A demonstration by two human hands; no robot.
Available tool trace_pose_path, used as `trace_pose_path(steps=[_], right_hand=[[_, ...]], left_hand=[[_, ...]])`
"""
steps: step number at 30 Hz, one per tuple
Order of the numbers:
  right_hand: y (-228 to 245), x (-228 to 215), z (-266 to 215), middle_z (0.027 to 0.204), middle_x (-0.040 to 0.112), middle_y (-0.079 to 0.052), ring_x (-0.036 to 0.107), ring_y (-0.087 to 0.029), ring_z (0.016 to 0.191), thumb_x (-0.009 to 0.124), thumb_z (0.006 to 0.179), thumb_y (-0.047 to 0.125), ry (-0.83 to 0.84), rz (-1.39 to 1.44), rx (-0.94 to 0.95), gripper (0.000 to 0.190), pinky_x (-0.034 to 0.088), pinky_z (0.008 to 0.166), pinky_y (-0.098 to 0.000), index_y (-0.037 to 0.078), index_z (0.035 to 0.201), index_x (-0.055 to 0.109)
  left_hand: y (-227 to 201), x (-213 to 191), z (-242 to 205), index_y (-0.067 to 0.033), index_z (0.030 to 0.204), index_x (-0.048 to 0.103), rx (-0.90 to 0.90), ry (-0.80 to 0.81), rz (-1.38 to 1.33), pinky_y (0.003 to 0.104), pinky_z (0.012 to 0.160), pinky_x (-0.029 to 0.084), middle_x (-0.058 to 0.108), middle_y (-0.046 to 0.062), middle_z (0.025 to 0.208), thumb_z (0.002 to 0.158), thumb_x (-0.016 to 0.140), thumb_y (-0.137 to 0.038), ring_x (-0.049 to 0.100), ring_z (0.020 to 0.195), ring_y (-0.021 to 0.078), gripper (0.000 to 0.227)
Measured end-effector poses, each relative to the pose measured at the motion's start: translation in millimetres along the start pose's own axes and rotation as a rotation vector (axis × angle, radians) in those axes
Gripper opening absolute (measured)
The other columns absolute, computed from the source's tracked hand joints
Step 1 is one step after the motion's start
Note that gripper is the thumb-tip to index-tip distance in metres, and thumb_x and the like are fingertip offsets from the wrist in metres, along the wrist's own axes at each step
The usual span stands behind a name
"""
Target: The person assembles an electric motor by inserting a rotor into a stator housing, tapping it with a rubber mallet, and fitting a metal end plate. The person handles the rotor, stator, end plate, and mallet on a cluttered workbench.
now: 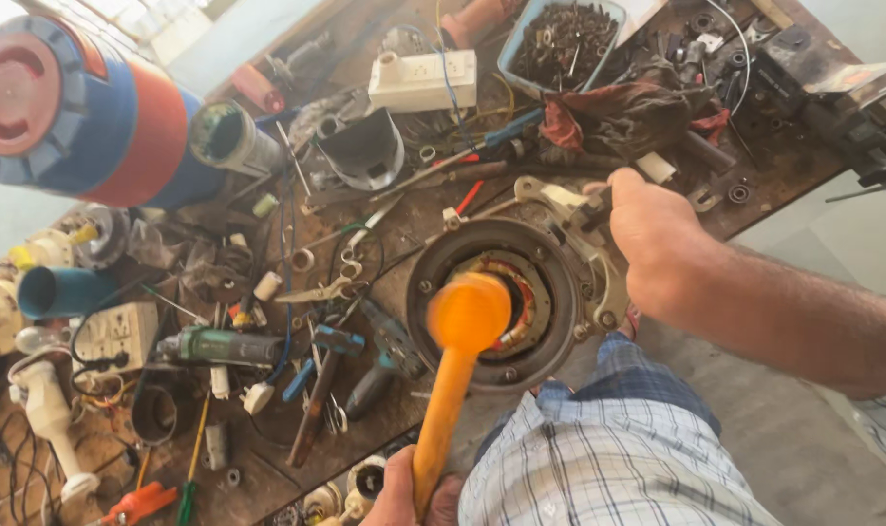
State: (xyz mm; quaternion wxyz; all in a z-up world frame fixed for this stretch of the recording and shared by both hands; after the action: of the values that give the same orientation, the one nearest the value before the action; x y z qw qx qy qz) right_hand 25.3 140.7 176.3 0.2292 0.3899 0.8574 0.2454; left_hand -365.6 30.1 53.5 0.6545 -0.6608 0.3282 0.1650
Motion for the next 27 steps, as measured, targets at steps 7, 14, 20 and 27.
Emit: trace_pose_path(steps=[7, 14, 20, 27], right_hand=[[1.7, 3.4, -3.9, 0.108, 0.07, -0.007, 0.063, -0.02, 0.094, 0.052, 0.092, 0.031, 0.089, 0.075, 0.027, 0.03, 0.052, 0.082, -0.0386, 0.016, 0.104, 0.074], [1.7, 4.5, 2.8, 0.109, 0.068, -0.003, 0.059, -0.02, 0.093, 0.053, 0.092, 0.032, 0.078, 0.027, 0.023, 0.026, 0.05, 0.078, -0.0417, 0.019, 0.1, 0.073], [-6.7, 6.5, 10.6, 0.106, 0.072, -0.004, 0.064, -0.019, 0.093, 0.051, 0.093, 0.032, 0.165, 0.136, 0.01, 0.025, 0.053, 0.08, -0.0387, 0.018, 0.097, 0.072], [1.2, 3.0, 1.1, 0.107, 0.07, -0.003, 0.063, -0.02, 0.092, 0.05, 0.095, 0.034, 0.116, 0.069, 0.045, 0.025, 0.054, 0.077, -0.0422, 0.02, 0.099, 0.071]], left_hand=[[-42.4, -4.2, 18.9, -0.0127, 0.126, 0.06, -0.016, 0.179, 0.259, 0.039, 0.067, 0.061, 0.077, 0.015, 0.082, 0.078, 0.084, -0.034, 0.079, 0.076, 0.0288, 0.057], [-81.6, -8.4, 35.5, -0.0221, 0.132, 0.057, -0.301, 0.444, 0.46, 0.044, 0.069, 0.061, 0.076, 0.015, 0.083, 0.085, 0.075, -0.044, 0.079, 0.076, 0.0311, 0.055], [-112.7, -20.9, 50.6, -0.017, 0.118, 0.06, 0.064, 0.082, 0.251, 0.043, 0.058, 0.063, 0.079, 0.013, 0.076, 0.082, 0.076, -0.043, 0.081, 0.067, 0.0297, 0.047], [-113.8, -20.4, 61.1, -0.0182, 0.125, 0.057, -0.043, 0.181, 0.353, 0.045, 0.056, 0.061, 0.077, 0.015, 0.083, 0.081, 0.071, -0.051, 0.078, 0.067, 0.0328, 0.056]])
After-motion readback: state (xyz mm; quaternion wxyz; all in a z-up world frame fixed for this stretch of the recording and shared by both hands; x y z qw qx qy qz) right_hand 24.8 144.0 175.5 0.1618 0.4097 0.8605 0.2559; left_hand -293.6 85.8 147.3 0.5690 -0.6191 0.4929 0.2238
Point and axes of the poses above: each hand's wrist, its own z-axis towards the middle knuckle, its own x-axis out of the palm, y = z × x, the point moved 2 cm from there along z, towards the middle knuckle
